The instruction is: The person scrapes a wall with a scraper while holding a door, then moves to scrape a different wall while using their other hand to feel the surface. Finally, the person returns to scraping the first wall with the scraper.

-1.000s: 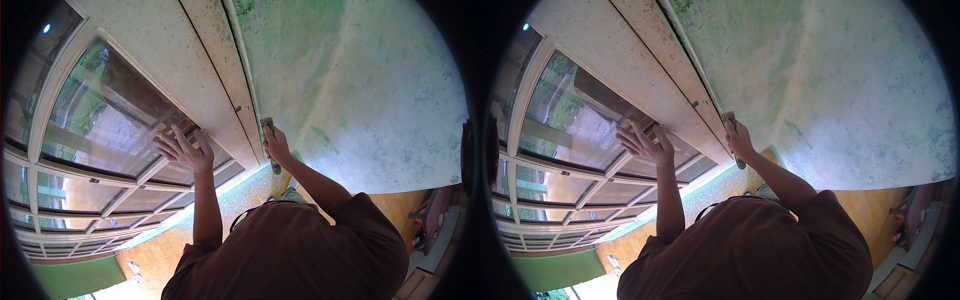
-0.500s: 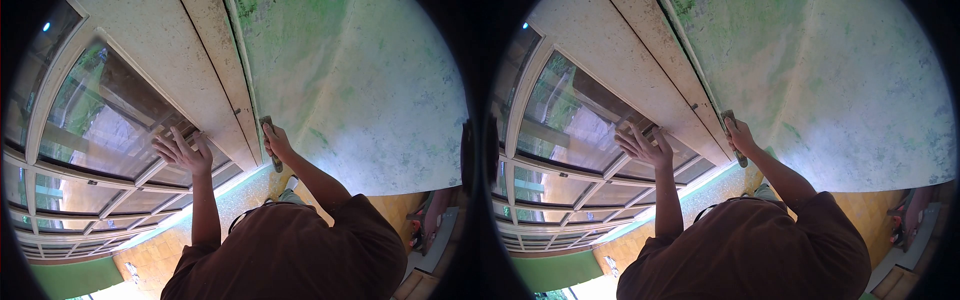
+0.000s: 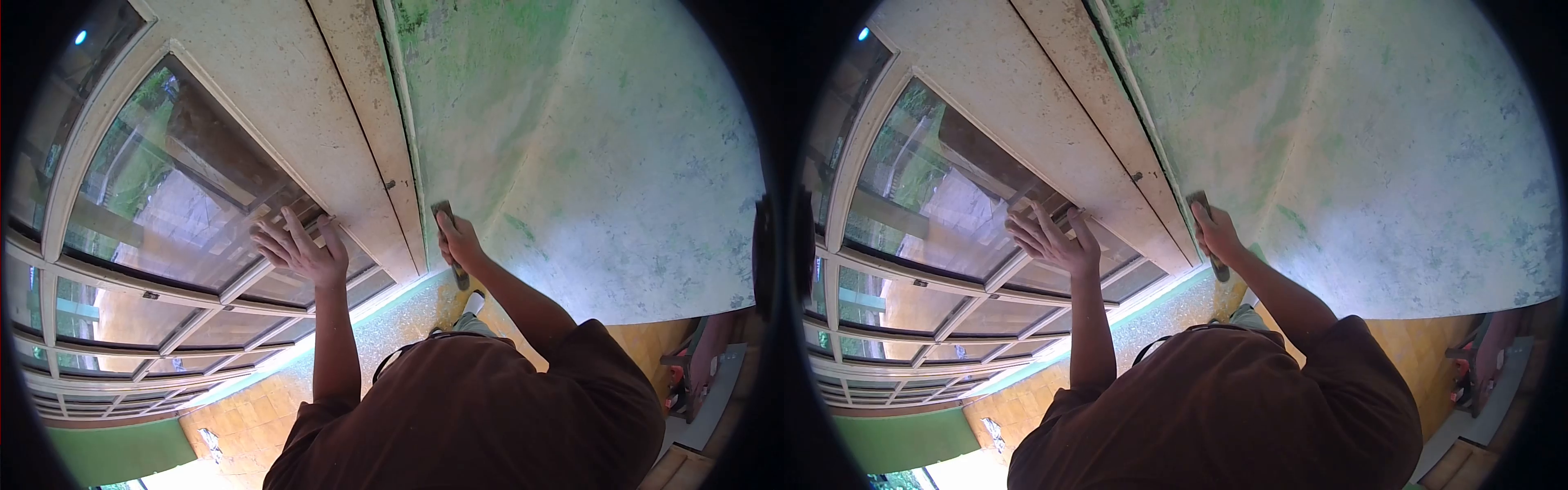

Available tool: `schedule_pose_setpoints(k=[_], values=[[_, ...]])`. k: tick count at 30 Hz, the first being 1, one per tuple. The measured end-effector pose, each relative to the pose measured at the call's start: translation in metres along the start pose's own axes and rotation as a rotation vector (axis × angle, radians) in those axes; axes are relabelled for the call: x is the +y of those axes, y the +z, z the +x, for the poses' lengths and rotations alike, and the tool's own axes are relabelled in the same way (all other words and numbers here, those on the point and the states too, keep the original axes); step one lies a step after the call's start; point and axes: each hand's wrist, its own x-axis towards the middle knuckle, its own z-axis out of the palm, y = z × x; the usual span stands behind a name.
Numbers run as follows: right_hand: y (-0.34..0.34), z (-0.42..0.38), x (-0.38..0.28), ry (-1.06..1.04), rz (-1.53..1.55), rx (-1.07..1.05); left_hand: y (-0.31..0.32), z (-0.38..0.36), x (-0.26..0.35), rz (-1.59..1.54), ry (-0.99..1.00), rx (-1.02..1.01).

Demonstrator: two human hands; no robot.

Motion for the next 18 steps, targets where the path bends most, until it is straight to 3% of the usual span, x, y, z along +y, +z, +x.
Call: schedule_pose_setpoints(k=[3,7,9,12,15,18], values=[[-0.001,-0.011,0.013,0.097,-0.055,-0.039,0.000,0.000,-0.002,0.010,-0.002,-0.001],[0.011,0.015,-0.024,-0.028,0.009,0.028,0.001,-0.002,-0.002,0.010,-0.011,-0.012],[0.013,0.012,-0.034,-0.081,-0.002,-0.057,-0.002,0.000,-0.001,0.016,-0.014,-0.023],[0.003,-0.003,-0.020,0.006,-0.016,0.046,0.000,-0.001,0.000,0.007,-0.011,-0.010],[0.002,-0.014,-0.010,0.054,-0.077,0.005,0.000,0.001,-0.001,0.010,-0.007,0.011],[0.018,0.006,-0.043,-0.046,-0.068,0.038,-0.002,0.001,0.003,0.016,-0.019,-0.006]])
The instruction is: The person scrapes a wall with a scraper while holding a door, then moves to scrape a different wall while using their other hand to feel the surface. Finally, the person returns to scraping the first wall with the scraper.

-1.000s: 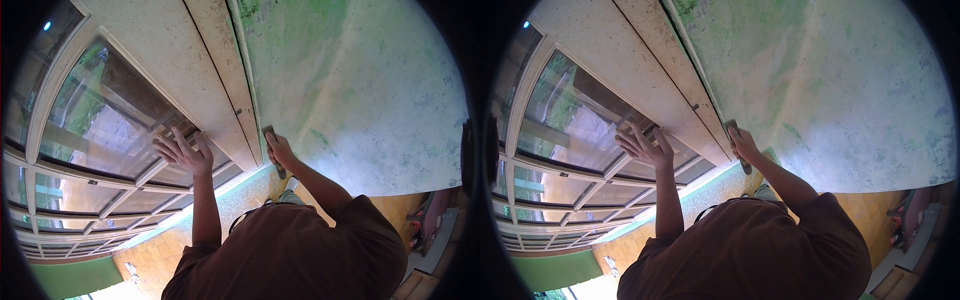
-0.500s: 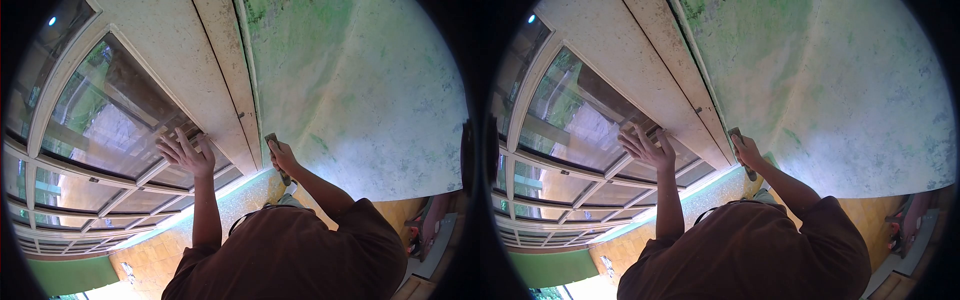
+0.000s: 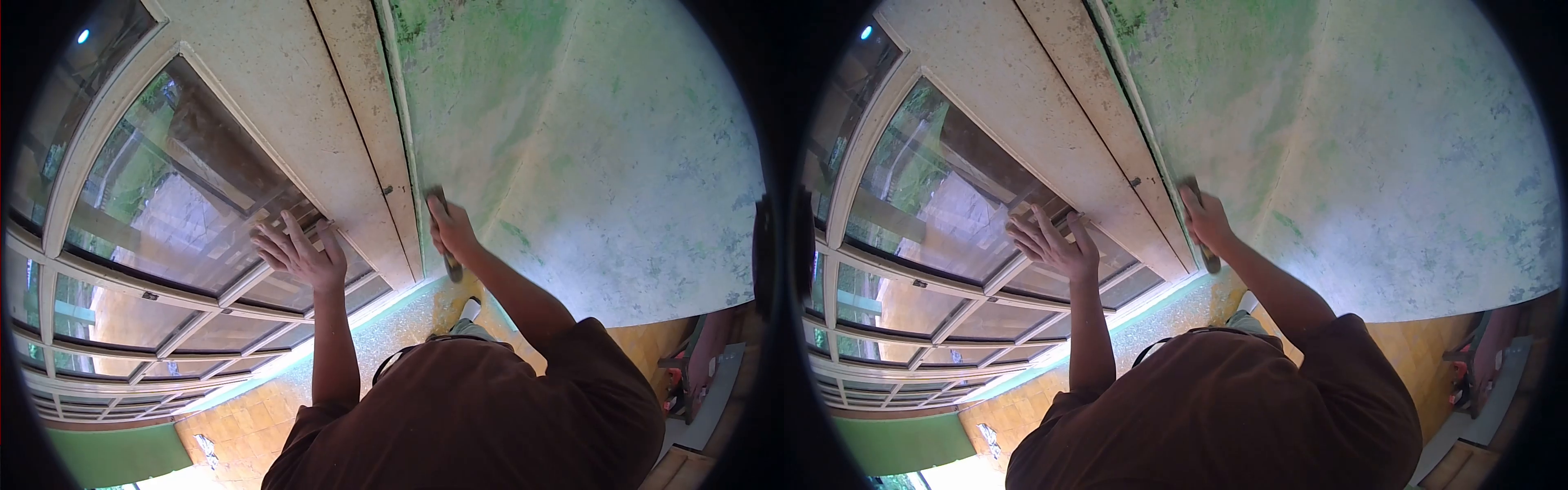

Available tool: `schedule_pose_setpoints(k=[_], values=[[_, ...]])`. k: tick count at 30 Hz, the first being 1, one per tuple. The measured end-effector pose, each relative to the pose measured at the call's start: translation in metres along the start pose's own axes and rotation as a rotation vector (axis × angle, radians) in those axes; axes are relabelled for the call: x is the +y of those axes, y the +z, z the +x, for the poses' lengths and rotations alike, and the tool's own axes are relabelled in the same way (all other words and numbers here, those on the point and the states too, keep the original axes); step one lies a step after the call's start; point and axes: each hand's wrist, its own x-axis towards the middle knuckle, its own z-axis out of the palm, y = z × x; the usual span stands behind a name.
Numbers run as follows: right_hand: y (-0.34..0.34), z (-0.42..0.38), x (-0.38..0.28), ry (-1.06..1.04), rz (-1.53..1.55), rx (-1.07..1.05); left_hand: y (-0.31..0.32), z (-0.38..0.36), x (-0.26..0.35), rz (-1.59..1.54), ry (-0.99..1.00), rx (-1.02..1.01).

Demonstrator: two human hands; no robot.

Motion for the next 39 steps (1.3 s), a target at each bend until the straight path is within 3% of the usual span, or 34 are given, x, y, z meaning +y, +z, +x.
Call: schedule_pose_setpoints(k=[2,7,10,17,21,23,30,32,39], values=[[0.003,0.003,-0.012,-0.094,0.030,-0.080,-0.001,0.001,-0.001,0.010,-0.004,-0.005],[-0.006,-0.019,-0.003,0.030,0.036,0.016,-0.002,0.000,0.000,0.018,-0.016,-0.023],[-0.007,-0.026,0.013,0.114,-0.002,-0.031,-0.001,-0.001,-0.002,0.009,-0.002,-0.007],[0.021,-0.011,-0.074,-0.149,0.084,-0.086,-0.002,-0.002,-0.001,0.010,-0.010,-0.019],[0.017,-0.028,-0.055,-0.079,0.036,-0.047,-0.002,0.000,-0.001,0.021,-0.014,-0.024],[0.017,-0.033,-0.048,0.062,0.046,-0.073,-0.003,-0.001,-0.002,0.019,-0.013,-0.018],[0.033,-0.023,-0.108,-0.120,0.120,-0.078,-0.004,-0.001,0.000,-0.019,0.004,0.007],[0.033,-0.030,-0.097,-0.135,0.123,-0.047,-0.004,-0.001,0.000,0.001,-0.024,-0.024],[0.007,-0.067,0.039,0.269,0.413,-0.008,-0.020,0.004,0.003,-0.076,-0.026,-0.094]])
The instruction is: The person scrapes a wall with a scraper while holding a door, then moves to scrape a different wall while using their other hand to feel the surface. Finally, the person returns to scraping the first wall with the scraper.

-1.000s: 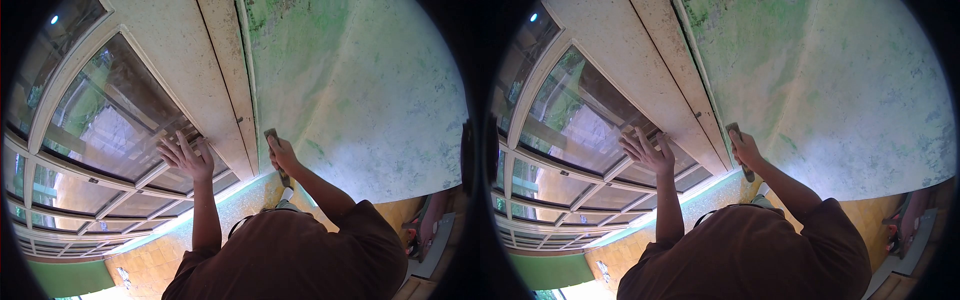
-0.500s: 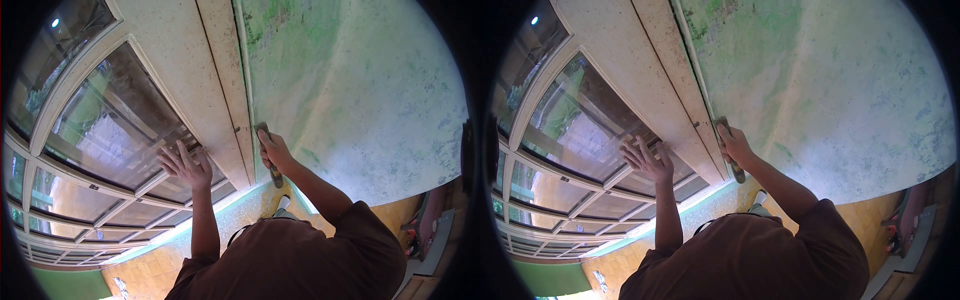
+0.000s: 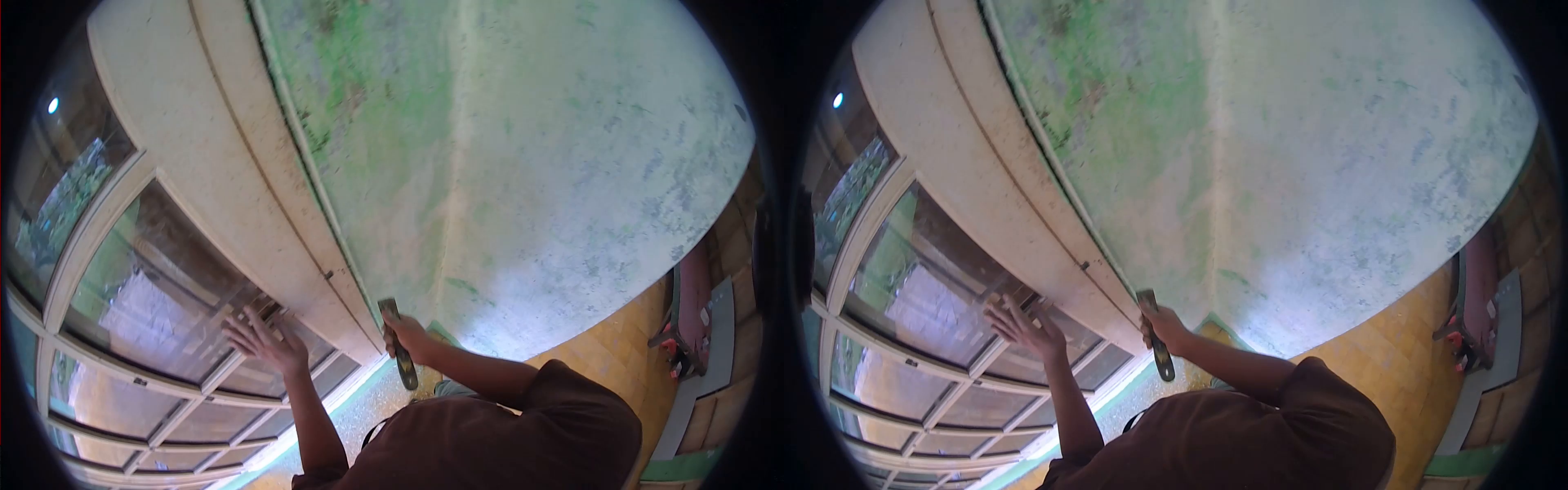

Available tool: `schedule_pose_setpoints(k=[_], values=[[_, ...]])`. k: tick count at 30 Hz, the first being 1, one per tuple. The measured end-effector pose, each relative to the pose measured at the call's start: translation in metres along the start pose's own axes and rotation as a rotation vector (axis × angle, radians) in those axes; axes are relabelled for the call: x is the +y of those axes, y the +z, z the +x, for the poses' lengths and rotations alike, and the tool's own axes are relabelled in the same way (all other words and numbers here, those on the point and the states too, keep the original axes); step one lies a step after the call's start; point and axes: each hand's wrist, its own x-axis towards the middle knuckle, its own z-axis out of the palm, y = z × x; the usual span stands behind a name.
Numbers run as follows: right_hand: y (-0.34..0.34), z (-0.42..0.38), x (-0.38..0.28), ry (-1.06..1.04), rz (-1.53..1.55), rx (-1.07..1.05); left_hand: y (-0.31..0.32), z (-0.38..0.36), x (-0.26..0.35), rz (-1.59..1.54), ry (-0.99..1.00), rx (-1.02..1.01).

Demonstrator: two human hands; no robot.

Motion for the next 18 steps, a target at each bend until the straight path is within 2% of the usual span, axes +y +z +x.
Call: schedule_pose_setpoints(k=[4,6,9,11,13,15,17,18], values=[[-0.037,-0.023,0.032,0.068,0.068,0.057,-0.019,0.007,0.015,-0.152,-0.029,0.031],[-0.048,-0.038,0.042,0.055,0.071,0.046,-0.027,0.005,0.029,-0.512,-0.120,0.225],[-0.058,-0.063,0.042,0.050,0.026,0.004,-0.031,-0.022,0.038,-0.742,-0.144,0.274],[-0.065,-0.082,0.042,0.044,-0.016,-0.018,-0.033,-0.054,0.052,-0.919,-0.388,0.015],[-0.076,-0.100,0.042,0.098,-0.063,-0.106,-0.037,-0.069,0.088,-1.060,-0.456,-0.427],[-0.087,-0.118,0.040,0.065,-0.110,-0.115,-0.025,-0.109,0.108,-1.104,-0.458,-0.947],[-0.104,-0.131,0.048,-0.014,-0.115,-0.159,-0.025,-0.148,0.137,-1.234,-0.669,-1.451],[-0.111,-0.140,0.046,-0.029,-0.106,-0.138,-0.030,-0.159,0.152,-1.349,-0.689,-1.633]])
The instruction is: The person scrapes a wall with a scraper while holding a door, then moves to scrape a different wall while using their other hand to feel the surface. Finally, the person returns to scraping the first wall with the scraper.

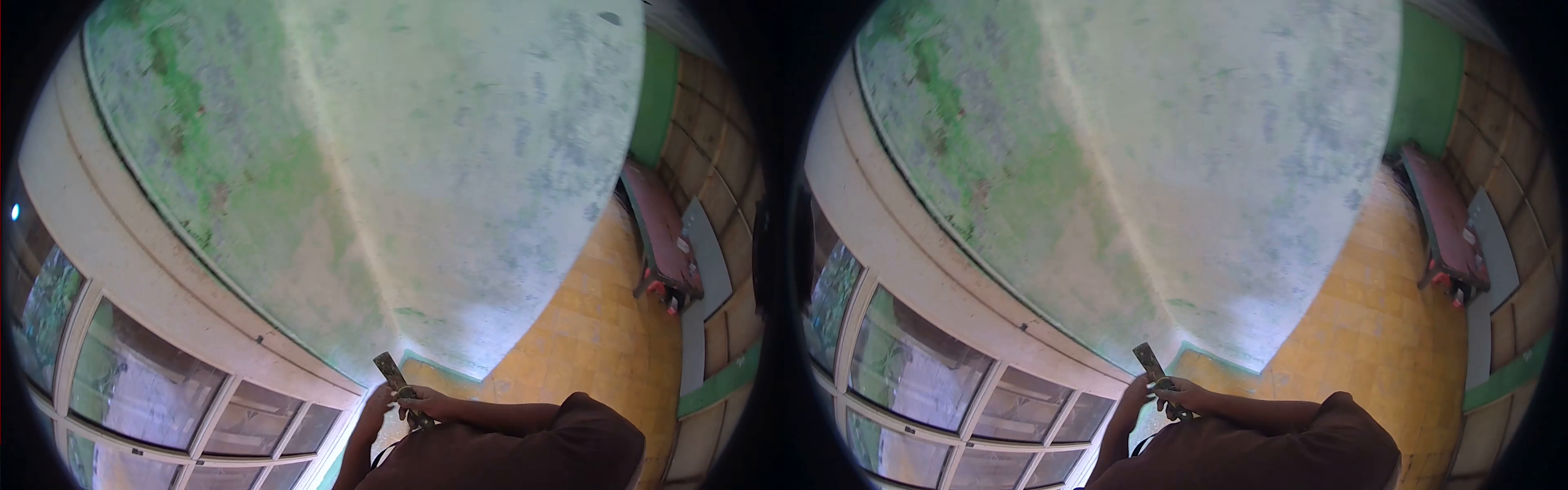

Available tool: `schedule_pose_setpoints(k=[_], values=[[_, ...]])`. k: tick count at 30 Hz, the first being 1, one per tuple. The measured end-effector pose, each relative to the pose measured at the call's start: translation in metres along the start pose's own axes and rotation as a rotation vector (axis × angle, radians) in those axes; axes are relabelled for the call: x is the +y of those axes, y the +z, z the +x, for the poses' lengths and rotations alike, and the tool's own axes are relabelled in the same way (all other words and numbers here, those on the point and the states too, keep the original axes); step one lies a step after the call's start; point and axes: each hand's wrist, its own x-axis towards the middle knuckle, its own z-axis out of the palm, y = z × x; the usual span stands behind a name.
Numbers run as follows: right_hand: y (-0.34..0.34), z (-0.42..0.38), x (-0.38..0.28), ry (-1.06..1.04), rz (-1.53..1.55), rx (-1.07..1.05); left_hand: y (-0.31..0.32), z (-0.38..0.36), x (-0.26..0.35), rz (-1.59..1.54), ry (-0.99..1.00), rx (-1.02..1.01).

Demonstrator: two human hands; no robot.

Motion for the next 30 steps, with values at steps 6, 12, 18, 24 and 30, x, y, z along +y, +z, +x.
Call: schedule_pose_setpoints(k=[6,12,18,24,30], values=[[-0.038,-0.079,-0.004,-0.163,-0.193,0.221,0.119,0.012,0.018,-0.028,0.012,-0.134],[-0.073,-0.160,0.001,-0.197,-0.192,0.243,0.193,0.003,0.002,-0.087,0.096,-0.181],[-0.106,-0.220,0.024,-0.220,0.063,0.386,0.233,0.004,-0.002,-0.339,0.122,0.014],[-0.142,-0.277,0.025,-0.469,-0.269,0.610,0.236,0.009,0.023,-0.276,0.155,0.041],[-0.120,-0.300,-0.009,-0.947,-1.311,0.668,0.296,-0.008,0.044,-0.677,-0.108,-0.265]])
